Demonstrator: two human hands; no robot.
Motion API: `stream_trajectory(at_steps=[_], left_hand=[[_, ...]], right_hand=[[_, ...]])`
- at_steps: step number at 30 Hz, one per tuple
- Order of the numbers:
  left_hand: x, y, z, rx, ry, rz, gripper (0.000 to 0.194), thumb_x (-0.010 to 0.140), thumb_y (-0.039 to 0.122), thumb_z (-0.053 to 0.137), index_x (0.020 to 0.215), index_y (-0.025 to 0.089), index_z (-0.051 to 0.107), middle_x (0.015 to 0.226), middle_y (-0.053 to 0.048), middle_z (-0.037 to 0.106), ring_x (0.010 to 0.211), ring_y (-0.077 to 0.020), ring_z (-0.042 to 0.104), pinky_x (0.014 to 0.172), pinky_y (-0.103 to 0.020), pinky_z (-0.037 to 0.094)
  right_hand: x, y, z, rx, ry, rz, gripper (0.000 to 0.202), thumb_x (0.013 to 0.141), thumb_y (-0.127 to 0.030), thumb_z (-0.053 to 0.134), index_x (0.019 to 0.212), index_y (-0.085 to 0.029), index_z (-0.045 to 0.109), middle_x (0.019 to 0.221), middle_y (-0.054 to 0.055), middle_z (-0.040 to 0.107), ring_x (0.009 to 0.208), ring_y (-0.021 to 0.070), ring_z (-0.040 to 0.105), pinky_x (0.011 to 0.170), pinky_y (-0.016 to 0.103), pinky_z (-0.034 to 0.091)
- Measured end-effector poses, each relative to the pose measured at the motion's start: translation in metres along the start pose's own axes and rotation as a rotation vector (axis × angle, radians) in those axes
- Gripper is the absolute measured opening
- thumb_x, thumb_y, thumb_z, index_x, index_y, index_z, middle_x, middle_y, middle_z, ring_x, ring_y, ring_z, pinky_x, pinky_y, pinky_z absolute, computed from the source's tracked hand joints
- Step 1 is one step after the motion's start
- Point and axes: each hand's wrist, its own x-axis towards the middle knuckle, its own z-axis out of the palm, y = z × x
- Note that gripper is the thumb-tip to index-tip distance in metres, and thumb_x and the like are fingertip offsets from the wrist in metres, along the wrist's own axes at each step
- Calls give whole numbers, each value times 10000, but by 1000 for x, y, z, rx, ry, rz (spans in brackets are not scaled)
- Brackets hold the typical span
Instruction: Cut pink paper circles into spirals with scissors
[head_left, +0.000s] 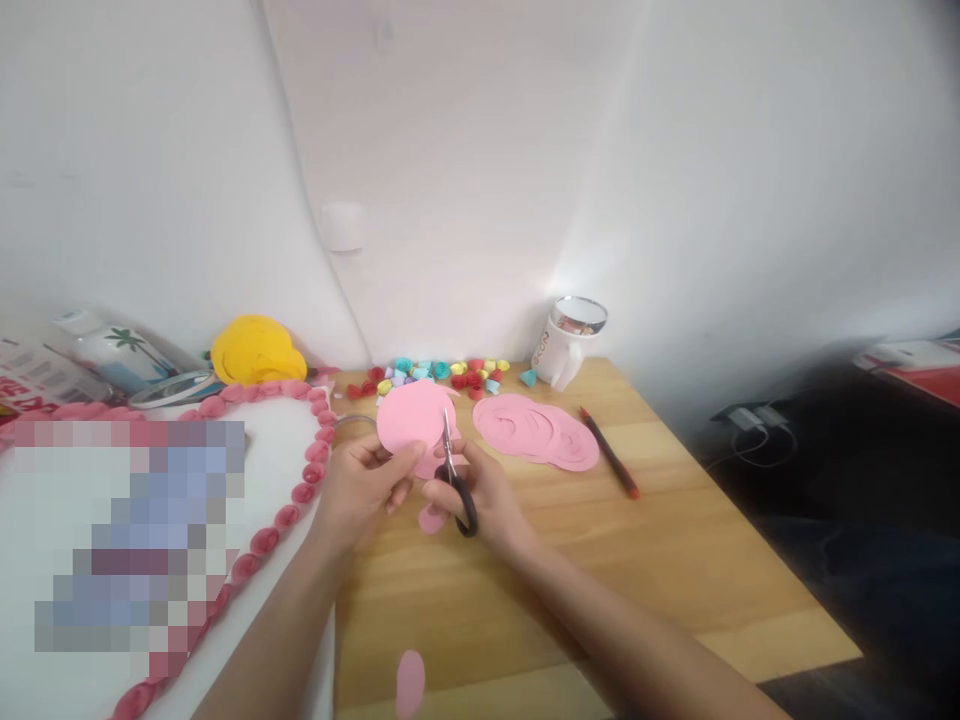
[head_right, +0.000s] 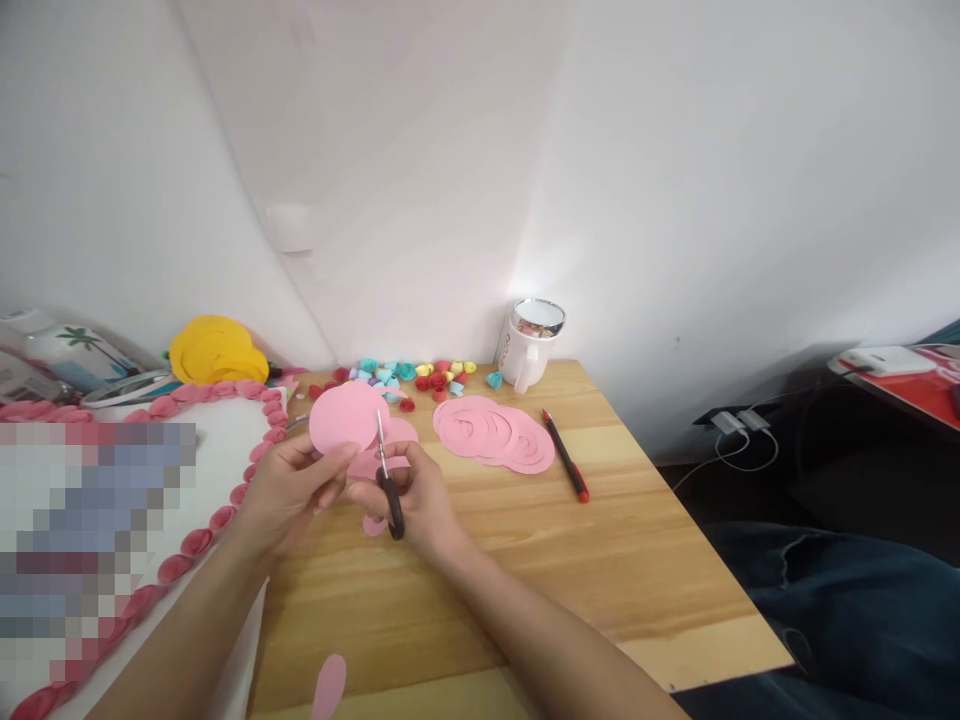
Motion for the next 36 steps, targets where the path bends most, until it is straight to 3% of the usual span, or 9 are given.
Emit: stream_trajectory(at_steps=[9, 16, 36], left_hand=[[-1, -4, 0, 51, 48, -32, 336, 710, 339, 635, 480, 155, 473, 328, 61, 392, 329, -39, 316, 380, -201, 239], [-1, -6, -3, 122, 13, -24, 296, 693, 359, 651, 526, 145, 532, 341, 60, 412, 337, -39, 325, 384, -203, 224], [-1, -6, -3, 138, 24, -16, 307, 707, 354, 643, 520, 148, 513, 342, 67, 405, 341, -39, 337, 382, -197, 234]], right_hand=[[-1, 5, 1, 22, -50, -22, 493, 568, -401, 753, 853, -209, 399, 499, -84, 497, 430, 104, 511, 413, 200, 371], [0, 1, -2, 10, -54, -97, 552, 534, -386, 778, 894, -206, 400, 634, -51, 505, 537, 95, 474, 466, 206, 399], [0, 0, -2, 14, -44, -63, 527, 540, -367, 775, 855, -201, 387, 578, -80, 475, 494, 79, 463, 460, 203, 389]])
